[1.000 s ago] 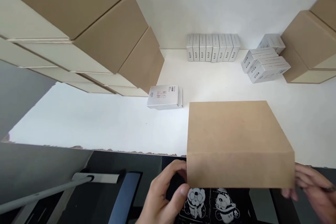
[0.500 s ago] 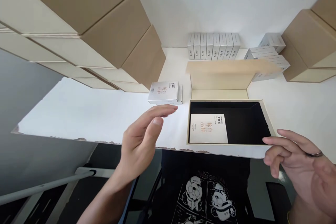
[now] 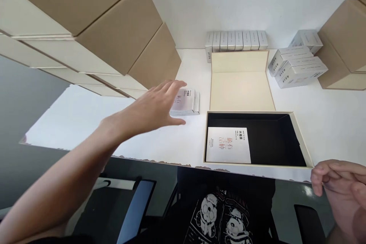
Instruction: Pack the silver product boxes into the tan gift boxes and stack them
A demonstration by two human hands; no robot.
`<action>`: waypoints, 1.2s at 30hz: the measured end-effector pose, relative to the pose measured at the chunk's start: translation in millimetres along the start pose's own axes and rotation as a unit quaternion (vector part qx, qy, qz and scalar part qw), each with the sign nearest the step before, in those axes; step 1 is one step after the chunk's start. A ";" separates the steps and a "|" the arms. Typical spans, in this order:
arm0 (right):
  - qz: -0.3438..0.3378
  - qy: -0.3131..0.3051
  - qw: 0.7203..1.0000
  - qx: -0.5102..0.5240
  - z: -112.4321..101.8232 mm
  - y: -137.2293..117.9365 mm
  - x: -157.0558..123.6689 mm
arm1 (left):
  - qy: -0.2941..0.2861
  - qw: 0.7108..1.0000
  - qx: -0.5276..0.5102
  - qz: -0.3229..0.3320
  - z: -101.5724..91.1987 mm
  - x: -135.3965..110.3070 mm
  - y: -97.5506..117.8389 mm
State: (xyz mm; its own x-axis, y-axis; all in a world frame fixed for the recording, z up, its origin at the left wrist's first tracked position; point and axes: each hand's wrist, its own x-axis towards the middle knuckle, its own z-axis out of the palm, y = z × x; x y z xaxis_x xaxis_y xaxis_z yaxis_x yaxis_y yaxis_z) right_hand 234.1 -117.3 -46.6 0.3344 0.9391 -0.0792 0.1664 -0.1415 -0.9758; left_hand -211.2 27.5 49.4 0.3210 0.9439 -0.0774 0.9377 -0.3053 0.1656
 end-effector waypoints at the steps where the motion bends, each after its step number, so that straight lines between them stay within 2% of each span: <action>1: 0.000 -0.004 1.000 -0.004 0.8 1.3 0.3 | -0.030 0.999 0.001 -0.028 -2.5 9.4 -0.6; 4: -0.003 -0.007 1.000 -0.005 -0.2 5.3 2.6 | -0.092 0.988 0.011 -0.123 -11.6 28.6 6.5; 5: -0.004 -0.006 1.000 0.000 -1.6 6.3 3.7 | -0.085 0.986 0.011 -0.141 -16.4 31.4 12.0; 7: 0.001 0.002 1.000 0.009 -4.5 6.7 5.8 | -0.018 0.991 -0.004 -0.134 -28.9 33.0 29.0; 9: 0.008 0.011 1.000 0.014 -6.8 3.7 6.9 | 0.050 0.994 -0.044 -0.084 -42.1 33.0 54.9; 10: 0.010 0.015 1.000 0.013 -7.4 0.8 6.7 | 0.058 0.995 -0.067 -0.053 -47.2 33.8 71.1; 13: 0.013 0.017 1.000 0.000 -7.2 -11.8 2.9 | -0.012 0.992 -0.121 0.034 -49.6 41.5 128.2; 16: 0.019 0.025 0.999 0.006 -4.3 -23.7 -4.3 | -0.062 0.979 -0.148 0.122 -31.9 52.3 181.3; 18: 0.027 0.033 0.999 0.021 -2.0 -27.2 -8.7 | -0.066 0.973 -0.148 0.166 -17.9 55.8 201.6; 19: 0.035 0.034 0.998 0.027 -1.4 -27.0 -10.2 | -0.065 0.970 -0.141 0.185 -13.5 55.7 205.1; 20: 0.039 0.033 0.998 0.034 -1.2 -25.6 -11.2 | -0.062 0.969 -0.127 0.201 -11.8 54.5 203.9; 22: 0.031 0.023 0.998 0.053 -2.5 -20.0 -11.3 | -0.040 0.974 -0.089 0.204 -17.7 49.7 188.0; 24: 0.012 0.009 0.997 0.074 -5.9 -12.9 -9.7 | -0.001 0.987 -0.050 0.152 -31.9 43.9 157.4; 26: -0.007 -0.001 0.996 0.091 -9.8 -7.4 -7.0 | 0.010 0.997 -0.016 0.079 -44.8 39.1 118.1; 28: -0.019 -0.008 0.995 0.101 -12.7 -4.4 -4.3 | -0.067 0.997 0.029 0.008 -47.4 36.3 77.4; 31: -0.023 -0.009 0.994 0.109 -13.6 -3.2 -2.1 | -0.167 0.981 0.060 -0.079 -29.5 36.2 28.5; 34: -0.007 0.003 0.995 0.104 -11.7 -3.4 -2.8 | -0.197 0.970 0.045 -0.134 -10.0 39.0 4.6; 36: -0.001 0.018 0.995 0.102 -10.8 -4.2 -4.2 | -0.165 0.972 0.024 -0.167 -12.1 40.4 3.0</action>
State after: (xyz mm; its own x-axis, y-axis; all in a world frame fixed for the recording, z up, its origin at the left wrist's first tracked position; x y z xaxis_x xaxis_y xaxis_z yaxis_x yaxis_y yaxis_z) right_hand 242.0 -124.0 -40.0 0.3674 0.9272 -0.0726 -0.0228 -0.0690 -0.9974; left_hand -197.0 66.2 58.7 0.0147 0.9020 -0.4314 0.9995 -0.0012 0.0316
